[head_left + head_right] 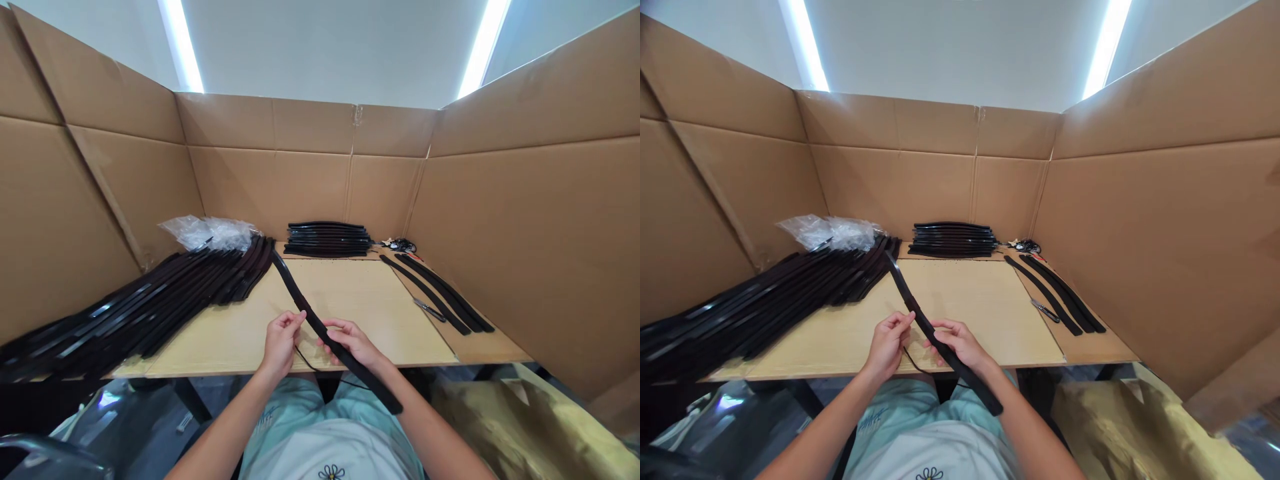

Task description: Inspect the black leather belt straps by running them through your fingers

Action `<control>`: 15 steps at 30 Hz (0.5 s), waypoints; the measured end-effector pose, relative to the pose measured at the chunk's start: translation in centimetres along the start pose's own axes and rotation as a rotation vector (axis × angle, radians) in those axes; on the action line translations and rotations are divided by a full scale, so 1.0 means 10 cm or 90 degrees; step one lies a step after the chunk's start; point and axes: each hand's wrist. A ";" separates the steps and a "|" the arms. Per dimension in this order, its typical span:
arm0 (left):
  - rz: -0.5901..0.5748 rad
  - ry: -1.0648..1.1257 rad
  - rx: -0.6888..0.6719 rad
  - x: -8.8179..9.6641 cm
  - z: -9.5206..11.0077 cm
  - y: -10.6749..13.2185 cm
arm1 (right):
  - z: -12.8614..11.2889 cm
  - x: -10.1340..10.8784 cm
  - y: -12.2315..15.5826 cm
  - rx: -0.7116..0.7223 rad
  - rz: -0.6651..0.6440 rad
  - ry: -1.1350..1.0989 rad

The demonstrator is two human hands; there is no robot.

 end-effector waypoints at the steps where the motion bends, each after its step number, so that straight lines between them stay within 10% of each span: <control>1: 0.003 -0.014 -0.003 -0.01 0.00 0.00 | 0.00 0.00 0.00 0.005 -0.003 0.004; 15: -0.058 -0.061 -0.002 -0.01 0.01 0.03 | 0.01 -0.05 0.05 0.002 -0.018 0.017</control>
Point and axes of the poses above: each hand's wrist, its own y-axis away from the middle knuckle, its own x-axis out of the back of the hand, z = x × y, and after that the axes turned 12 degrees about z, right-handed
